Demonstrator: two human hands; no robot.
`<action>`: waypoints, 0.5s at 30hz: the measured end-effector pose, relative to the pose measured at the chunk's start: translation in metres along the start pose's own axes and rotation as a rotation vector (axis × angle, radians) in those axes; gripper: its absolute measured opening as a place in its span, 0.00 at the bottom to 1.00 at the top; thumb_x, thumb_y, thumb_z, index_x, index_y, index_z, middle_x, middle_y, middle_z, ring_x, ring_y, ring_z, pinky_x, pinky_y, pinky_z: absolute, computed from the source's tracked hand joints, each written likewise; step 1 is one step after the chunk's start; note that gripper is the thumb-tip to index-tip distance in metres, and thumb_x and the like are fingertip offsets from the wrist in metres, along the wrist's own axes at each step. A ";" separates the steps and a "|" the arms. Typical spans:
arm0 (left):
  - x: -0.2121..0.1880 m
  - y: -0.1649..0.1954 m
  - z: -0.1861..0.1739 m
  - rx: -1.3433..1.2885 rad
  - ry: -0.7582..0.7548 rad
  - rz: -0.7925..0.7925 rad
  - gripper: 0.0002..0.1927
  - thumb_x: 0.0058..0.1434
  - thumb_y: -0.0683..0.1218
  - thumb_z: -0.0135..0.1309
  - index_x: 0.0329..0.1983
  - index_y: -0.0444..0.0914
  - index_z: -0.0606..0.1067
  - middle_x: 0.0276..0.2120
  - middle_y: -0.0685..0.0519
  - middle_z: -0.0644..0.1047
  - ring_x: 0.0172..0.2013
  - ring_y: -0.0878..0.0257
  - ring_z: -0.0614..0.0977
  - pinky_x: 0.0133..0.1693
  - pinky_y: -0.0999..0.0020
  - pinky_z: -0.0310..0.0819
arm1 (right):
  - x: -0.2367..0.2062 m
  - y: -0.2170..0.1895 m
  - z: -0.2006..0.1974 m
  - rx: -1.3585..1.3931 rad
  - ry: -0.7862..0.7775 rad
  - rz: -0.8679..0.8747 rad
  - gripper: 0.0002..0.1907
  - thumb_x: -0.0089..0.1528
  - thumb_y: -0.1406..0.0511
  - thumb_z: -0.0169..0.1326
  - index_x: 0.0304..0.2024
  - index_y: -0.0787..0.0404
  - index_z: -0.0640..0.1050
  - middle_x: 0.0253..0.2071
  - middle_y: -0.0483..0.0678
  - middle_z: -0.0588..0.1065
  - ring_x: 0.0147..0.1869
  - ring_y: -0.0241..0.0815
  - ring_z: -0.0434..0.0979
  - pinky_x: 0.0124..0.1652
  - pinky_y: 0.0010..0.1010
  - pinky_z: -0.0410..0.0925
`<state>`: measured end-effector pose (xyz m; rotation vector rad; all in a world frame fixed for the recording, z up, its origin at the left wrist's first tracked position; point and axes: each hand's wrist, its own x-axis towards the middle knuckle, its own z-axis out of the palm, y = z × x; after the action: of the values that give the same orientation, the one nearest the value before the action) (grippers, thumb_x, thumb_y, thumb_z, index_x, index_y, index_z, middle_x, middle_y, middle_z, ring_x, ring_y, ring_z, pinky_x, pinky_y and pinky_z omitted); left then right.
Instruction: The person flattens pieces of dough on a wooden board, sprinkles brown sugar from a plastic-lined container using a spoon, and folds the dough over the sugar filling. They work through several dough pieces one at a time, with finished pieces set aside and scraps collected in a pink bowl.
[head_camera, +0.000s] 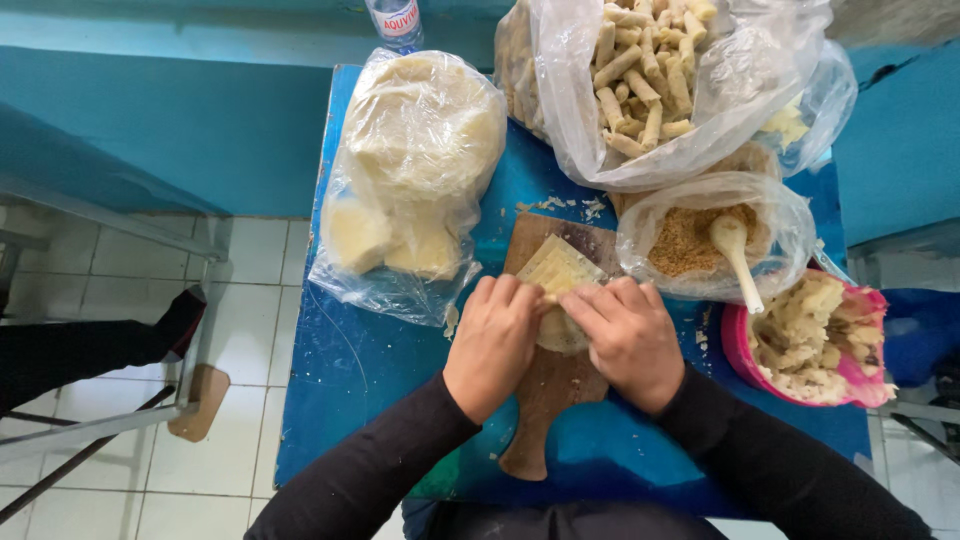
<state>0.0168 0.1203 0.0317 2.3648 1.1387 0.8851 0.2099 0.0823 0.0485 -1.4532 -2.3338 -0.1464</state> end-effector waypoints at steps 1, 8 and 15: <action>0.000 0.001 0.000 -0.013 -0.005 -0.028 0.12 0.57 0.40 0.58 0.43 0.37 0.73 0.39 0.48 0.72 0.42 0.49 0.73 0.45 0.56 0.68 | 0.001 -0.001 0.000 0.034 0.003 0.031 0.20 0.52 0.70 0.57 0.48 0.57 0.81 0.48 0.44 0.77 0.48 0.47 0.72 0.46 0.39 0.64; -0.002 0.001 -0.003 0.016 -0.007 -0.063 0.17 0.55 0.43 0.62 0.45 0.37 0.71 0.40 0.48 0.72 0.43 0.49 0.72 0.45 0.55 0.68 | 0.028 0.002 -0.005 0.235 0.050 0.172 0.08 0.59 0.66 0.62 0.41 0.56 0.80 0.49 0.47 0.76 0.50 0.51 0.71 0.50 0.40 0.66; -0.002 0.000 -0.001 0.052 -0.055 -0.078 0.15 0.56 0.44 0.61 0.43 0.38 0.70 0.38 0.49 0.71 0.42 0.50 0.73 0.42 0.55 0.67 | 0.017 0.032 -0.055 0.150 0.507 -0.050 0.08 0.69 0.66 0.61 0.48 0.63 0.78 0.48 0.51 0.79 0.52 0.47 0.75 0.52 0.39 0.67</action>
<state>0.0149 0.1184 0.0319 2.3532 1.2377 0.7688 0.2461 0.0958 0.1015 -1.1264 -1.9224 -0.3073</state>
